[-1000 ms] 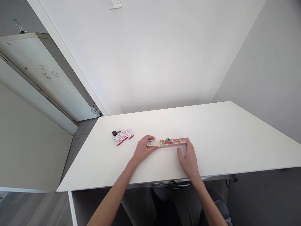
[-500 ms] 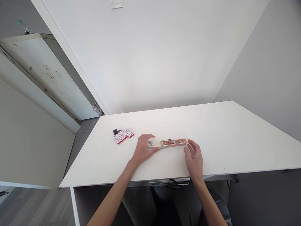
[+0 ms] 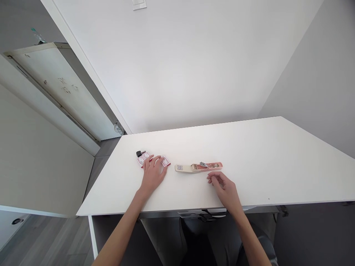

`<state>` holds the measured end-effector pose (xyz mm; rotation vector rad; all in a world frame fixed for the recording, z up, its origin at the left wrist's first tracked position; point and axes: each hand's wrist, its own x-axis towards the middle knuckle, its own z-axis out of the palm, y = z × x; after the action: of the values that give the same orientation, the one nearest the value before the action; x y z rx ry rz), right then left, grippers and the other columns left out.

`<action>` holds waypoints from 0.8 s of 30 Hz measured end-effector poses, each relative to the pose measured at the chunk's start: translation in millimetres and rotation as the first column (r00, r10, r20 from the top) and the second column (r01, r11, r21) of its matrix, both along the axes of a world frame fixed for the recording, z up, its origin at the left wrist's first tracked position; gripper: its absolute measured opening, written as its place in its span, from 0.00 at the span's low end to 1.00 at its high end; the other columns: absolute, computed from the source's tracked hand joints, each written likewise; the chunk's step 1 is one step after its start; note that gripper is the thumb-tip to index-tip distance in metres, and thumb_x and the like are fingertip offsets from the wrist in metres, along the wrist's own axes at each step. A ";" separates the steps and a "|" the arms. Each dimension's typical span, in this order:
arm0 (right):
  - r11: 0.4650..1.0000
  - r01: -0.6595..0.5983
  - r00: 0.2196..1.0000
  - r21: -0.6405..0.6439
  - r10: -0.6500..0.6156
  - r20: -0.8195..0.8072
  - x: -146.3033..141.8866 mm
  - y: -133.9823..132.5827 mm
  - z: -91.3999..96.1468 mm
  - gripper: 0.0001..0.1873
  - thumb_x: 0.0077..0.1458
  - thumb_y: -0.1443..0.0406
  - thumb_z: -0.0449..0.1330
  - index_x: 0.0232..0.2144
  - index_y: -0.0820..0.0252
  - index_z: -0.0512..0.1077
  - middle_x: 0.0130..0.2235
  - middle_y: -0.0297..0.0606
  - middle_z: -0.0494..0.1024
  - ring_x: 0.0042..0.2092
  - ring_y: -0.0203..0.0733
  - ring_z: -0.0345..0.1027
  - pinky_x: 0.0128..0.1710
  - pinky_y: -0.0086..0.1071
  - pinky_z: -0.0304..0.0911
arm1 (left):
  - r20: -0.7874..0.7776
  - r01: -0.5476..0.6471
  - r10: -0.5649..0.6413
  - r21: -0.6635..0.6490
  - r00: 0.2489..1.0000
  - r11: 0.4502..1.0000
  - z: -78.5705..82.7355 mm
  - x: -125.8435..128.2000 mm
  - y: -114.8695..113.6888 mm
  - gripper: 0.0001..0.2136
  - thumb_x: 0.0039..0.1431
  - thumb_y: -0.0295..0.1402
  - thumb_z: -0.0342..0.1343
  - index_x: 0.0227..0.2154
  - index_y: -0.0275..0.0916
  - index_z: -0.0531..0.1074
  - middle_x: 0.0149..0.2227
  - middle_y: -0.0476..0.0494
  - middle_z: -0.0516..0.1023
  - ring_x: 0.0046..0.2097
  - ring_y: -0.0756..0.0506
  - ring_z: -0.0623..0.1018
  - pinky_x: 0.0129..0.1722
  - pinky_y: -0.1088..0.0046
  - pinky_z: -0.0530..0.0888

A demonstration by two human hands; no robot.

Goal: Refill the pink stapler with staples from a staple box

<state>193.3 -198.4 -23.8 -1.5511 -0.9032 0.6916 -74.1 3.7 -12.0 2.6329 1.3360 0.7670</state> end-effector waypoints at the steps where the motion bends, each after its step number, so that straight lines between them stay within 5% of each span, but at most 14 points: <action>1: 1.000 0.001 1.000 0.002 -0.001 -0.003 0.4 -0.1 0.0 0.16 0.66 0.50 0.56 0.41 0.53 0.77 0.43 0.45 0.83 0.42 0.50 0.77 0.36 0.38 0.71 | 0.009 0.010 -0.010 -0.010 1.000 1.000 0.6 0.6 -3.4 0.21 0.70 0.45 0.56 0.62 0.48 0.71 0.68 0.39 0.72 0.74 0.29 0.59 0.72 0.40 0.56; 9: 1.000 -0.015 1.000 -0.013 0.015 -0.013 1.6 -0.6 1.5 0.15 0.66 0.53 0.56 0.41 0.55 0.77 0.43 0.44 0.83 0.43 0.48 0.77 0.38 0.36 0.70 | 0.258 0.020 0.037 -0.216 0.966 0.976 10.1 -0.3 -10.9 0.27 0.65 0.50 0.63 0.62 0.44 0.70 0.64 0.36 0.75 0.70 0.32 0.65 0.70 0.46 0.62; 12: 1.000 -0.020 1.000 -0.007 0.020 -0.021 1.8 -0.5 1.1 0.15 0.66 0.52 0.56 0.42 0.55 0.76 0.43 0.45 0.83 0.43 0.48 0.77 0.38 0.36 0.70 | 0.511 0.022 0.199 -0.395 0.836 0.919 12.7 -4.5 -17.3 0.28 0.66 0.52 0.62 0.62 0.45 0.70 0.65 0.35 0.74 0.66 0.34 0.73 0.68 0.49 0.67; 16: 0.999 -0.034 0.999 0.010 0.034 -0.011 2.2 -0.6 0.8 0.16 0.67 0.52 0.56 0.41 0.55 0.76 0.43 0.45 0.82 0.42 0.47 0.76 0.37 0.36 0.70 | 0.688 0.194 0.308 -0.549 0.657 0.813 15.7 -8.0 -33.6 0.26 0.67 0.54 0.59 0.61 0.45 0.70 0.64 0.35 0.77 0.62 0.36 0.78 0.67 0.51 0.69; 24: 0.987 -0.160 0.987 0.011 0.160 0.018 -6.9 3.8 10.6 0.16 0.66 0.51 0.60 0.42 0.55 0.77 0.43 0.43 0.84 0.42 0.48 0.78 0.42 0.39 0.71 | 0.613 0.254 0.143 -0.513 0.777 0.820 17.0 -1.7 -78.3 0.31 0.57 0.45 0.72 0.61 0.46 0.70 0.62 0.36 0.76 0.63 0.37 0.77 0.66 0.52 0.72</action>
<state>186.4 -194.7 -13.2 -1.4862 -1.0517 0.7861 -75.8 -74.7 5.1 1.6985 1.0487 0.9373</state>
